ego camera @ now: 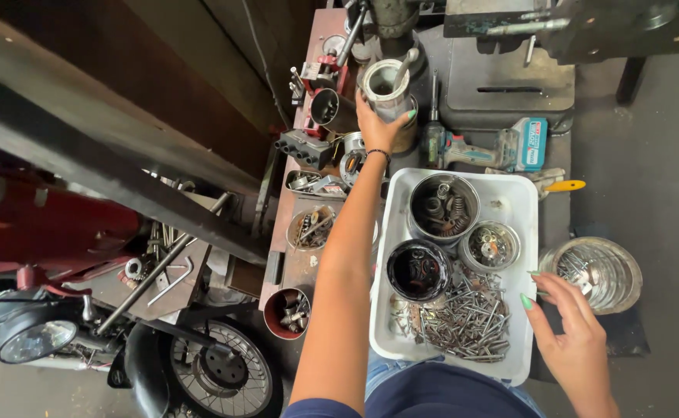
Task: Sorting through a tray of various small motorcycle parts and hardware on a workbench
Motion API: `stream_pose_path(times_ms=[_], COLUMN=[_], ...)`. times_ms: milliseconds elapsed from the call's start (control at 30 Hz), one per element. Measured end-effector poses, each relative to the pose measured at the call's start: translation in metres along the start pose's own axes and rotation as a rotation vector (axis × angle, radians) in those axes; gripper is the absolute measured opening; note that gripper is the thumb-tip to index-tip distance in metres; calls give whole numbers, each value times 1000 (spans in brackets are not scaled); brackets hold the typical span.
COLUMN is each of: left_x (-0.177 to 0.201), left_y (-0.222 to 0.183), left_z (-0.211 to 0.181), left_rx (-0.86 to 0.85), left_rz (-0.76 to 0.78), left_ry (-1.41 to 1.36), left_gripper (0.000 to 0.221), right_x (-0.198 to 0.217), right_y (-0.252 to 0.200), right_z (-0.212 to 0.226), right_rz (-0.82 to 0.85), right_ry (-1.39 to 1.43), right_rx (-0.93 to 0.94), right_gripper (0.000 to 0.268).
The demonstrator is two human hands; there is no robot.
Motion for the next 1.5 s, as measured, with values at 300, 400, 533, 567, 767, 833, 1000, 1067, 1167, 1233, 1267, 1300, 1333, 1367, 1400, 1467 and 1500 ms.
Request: stream_pose_path(times_ms=[300, 400, 533, 567, 767, 833, 1000, 1067, 1167, 1233, 1267, 1300, 1333, 1367, 1400, 1467, 1500], left_x=[137, 160, 177, 179, 187, 178, 148, 141, 122, 113, 113, 110, 114, 115, 115, 123, 126], left_y=[-166, -233, -294, -306, -345, -361, -407, -411, -421, -426, -426, -423, -424, -425, -426, -424, -425], left_z=[-149, -155, -142, -138, -112, -85, -37, -34, -4, 7, 3, -1, -3, -6, -9, -14, -17], left_rx=[-329, -108, -54, -4, 151, 176, 94, 76, 19, -15, -13, -19, -6, 10, 27, 62, 88], left_rz=[225, 351, 438, 463, 490, 528, 759, 810, 820, 778, 782, 792, 768, 797, 826, 848, 886], left_ry=[-181, -250, -181, -225, -172, -132, 133, 135, 163, 180, 195, 207, 213, 244, 274, 253, 230], left_gripper=[26, 25, 24, 23, 23, 25, 27, 27, 30, 33, 30, 28, 28, 29, 30, 28, 27], right_x=[-32, -75, -128, -135, -140, -142, -137, -134, -139, -139, -137, -134, -136, -136, -136, -141, -141], right_y=[-34, -52, -83, -88, -89, -93, -99, -102, -107, -110, -109, -108, -109, -111, -111, -112, -113], right_z=[-70, -123, -183, -187, -160, -168, -197, -208, -222, -223, -218, -213, -212, -212, -212, -215, -217], right_rz=[361, 581, 769, 886, 1269, 1275, 961, 891, 773, 736, 719, 692, 707, 685, 663, 630, 588], right_ry=[-107, -154, -113, -192, -636, -697, -553, -457, -304, -253, -294, -338, -331, -361, -390, -384, -381], right_rx=[-145, -173, 22, 23, -71, -17, 237, 261, 310, 335, 318, 298, 321, 317, 314, 361, 391], right_gripper=[31, 36, 50, 65, 97, 98, 78, 68, 51, 45, 42, 39, 39, 41, 42, 39, 35])
Point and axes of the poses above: each hand's wrist, its own y-axis towards the middle knuckle, its own x-axis out of the back of the hand, z = x × y, the point moved 1 cm from there along y, towards the middle knuckle
